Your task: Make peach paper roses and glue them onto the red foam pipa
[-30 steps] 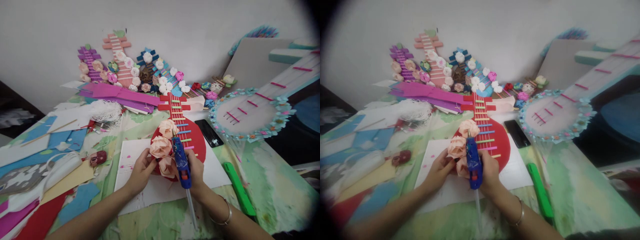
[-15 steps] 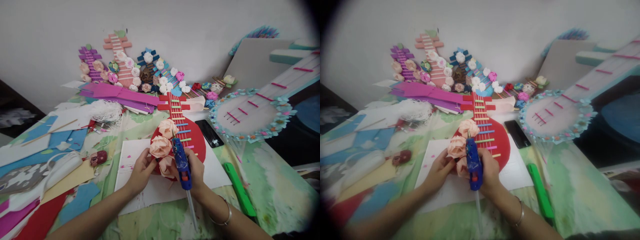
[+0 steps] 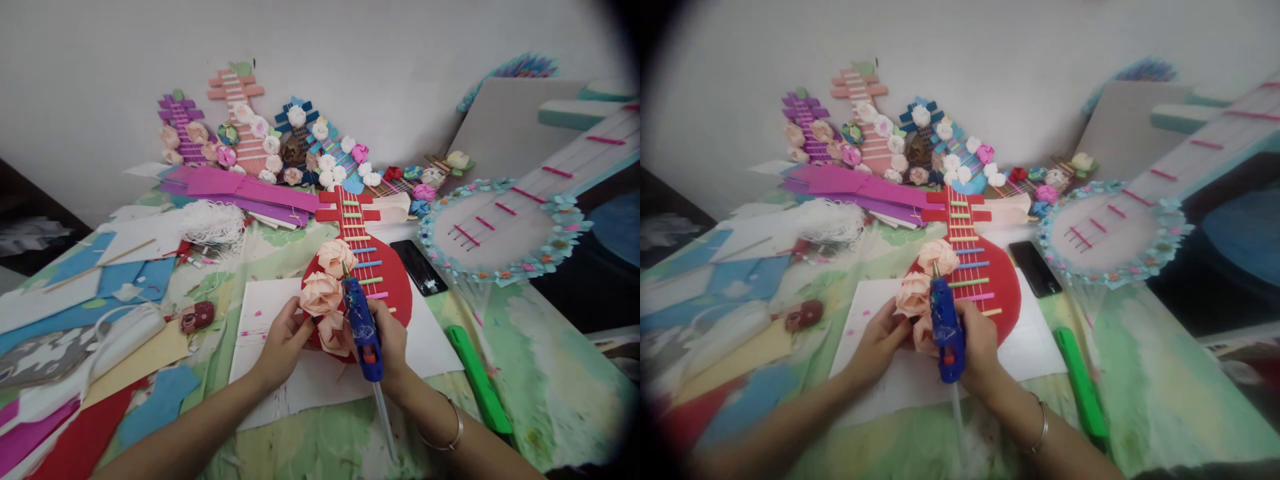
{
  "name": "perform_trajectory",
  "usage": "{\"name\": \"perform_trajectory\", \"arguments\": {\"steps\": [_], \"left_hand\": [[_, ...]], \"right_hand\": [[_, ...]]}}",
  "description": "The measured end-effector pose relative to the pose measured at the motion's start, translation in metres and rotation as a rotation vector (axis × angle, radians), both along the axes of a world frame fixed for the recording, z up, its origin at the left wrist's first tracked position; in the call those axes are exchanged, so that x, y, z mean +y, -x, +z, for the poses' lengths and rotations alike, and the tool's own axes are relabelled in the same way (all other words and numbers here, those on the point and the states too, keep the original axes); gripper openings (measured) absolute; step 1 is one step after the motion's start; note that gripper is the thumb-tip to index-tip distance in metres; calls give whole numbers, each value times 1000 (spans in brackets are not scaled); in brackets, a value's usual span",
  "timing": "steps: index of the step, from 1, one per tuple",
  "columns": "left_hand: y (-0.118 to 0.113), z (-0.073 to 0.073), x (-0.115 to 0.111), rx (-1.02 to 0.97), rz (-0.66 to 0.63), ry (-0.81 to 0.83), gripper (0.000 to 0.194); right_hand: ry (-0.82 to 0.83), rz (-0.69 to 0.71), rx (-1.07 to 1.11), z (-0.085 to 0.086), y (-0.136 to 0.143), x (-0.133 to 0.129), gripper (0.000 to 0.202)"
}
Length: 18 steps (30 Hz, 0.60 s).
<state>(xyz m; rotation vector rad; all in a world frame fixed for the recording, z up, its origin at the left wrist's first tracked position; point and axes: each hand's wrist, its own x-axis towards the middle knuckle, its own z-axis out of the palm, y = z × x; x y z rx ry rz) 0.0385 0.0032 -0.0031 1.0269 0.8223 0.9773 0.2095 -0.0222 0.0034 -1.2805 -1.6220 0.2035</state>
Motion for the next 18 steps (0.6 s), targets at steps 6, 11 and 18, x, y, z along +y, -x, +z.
{"name": "perform_trajectory", "arguments": {"steps": [6, 11, 18], "left_hand": [[1, 0, 5, 15, 20, 29, 51], [1, 0, 6, 23, 40, 44, 53], [3, 0, 6, 38, 65, 70, 52]], "right_hand": [[-20, 133, 65, 4, -3, 2, 33], [4, 131, 42, 6, -3, 5, 35], [12, 136, 80, 13, -5, 2, 26]]}}
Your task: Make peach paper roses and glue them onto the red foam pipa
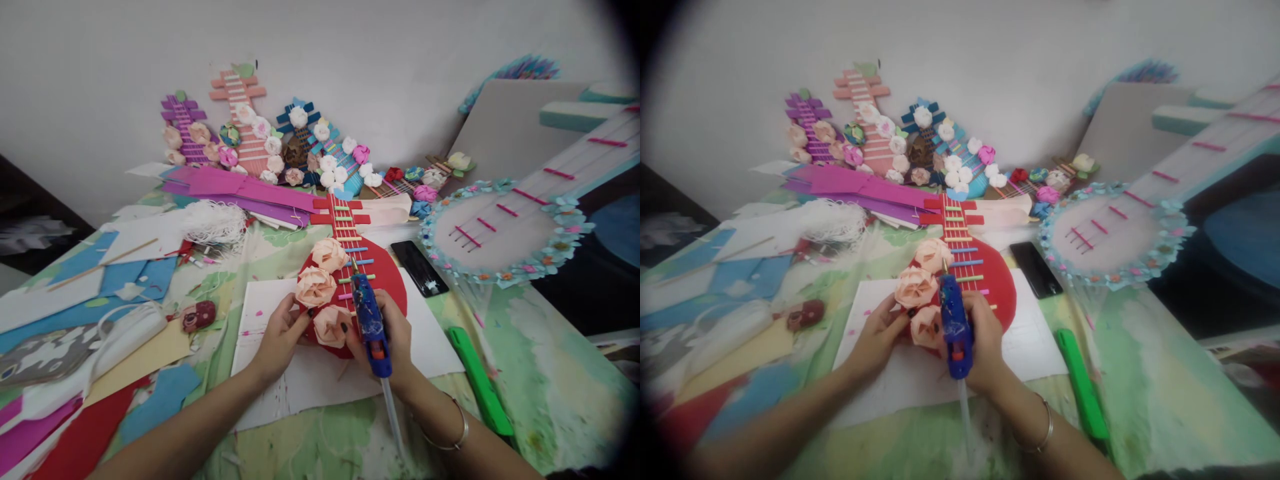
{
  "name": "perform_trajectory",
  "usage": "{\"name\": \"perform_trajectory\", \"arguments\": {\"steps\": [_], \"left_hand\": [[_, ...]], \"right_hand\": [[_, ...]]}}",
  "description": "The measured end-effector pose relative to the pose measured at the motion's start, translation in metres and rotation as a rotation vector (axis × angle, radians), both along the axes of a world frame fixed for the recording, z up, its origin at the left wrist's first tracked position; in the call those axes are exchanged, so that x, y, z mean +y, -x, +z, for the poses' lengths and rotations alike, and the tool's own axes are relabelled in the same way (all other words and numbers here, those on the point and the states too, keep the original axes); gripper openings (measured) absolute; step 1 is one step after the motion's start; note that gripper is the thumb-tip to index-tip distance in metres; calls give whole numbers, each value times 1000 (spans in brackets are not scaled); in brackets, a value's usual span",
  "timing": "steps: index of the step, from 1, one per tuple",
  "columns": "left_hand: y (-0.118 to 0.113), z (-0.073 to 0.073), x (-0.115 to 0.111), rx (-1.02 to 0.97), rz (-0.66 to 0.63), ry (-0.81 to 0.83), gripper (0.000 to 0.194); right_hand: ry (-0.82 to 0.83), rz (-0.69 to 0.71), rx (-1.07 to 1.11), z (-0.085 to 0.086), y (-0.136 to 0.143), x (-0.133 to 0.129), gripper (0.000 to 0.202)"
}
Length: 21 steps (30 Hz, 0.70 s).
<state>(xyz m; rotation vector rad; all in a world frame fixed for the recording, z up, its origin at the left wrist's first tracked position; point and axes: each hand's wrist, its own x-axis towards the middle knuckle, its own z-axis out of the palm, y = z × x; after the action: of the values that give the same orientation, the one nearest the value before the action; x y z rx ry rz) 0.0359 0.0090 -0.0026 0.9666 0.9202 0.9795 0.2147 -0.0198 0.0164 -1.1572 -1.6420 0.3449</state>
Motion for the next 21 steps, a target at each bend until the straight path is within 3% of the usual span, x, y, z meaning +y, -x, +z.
{"name": "perform_trajectory", "arguments": {"steps": [7, 11, 18, 21], "left_hand": [[6, 4, 9, 16, -39, 76, 38], [13, 7, 16, 73, -74, 125, 38], [27, -3, 27, 62, -221, 145, 37], [31, -2, 33, 92, -227, 120, 35]], "right_hand": [[60, -195, 182, 9, -4, 4, 16], [108, -222, 214, 14, -9, 5, 18], [210, -97, 262, 16, -24, 1, 15], [282, 2, 361, 19, -28, 1, 15]]}}
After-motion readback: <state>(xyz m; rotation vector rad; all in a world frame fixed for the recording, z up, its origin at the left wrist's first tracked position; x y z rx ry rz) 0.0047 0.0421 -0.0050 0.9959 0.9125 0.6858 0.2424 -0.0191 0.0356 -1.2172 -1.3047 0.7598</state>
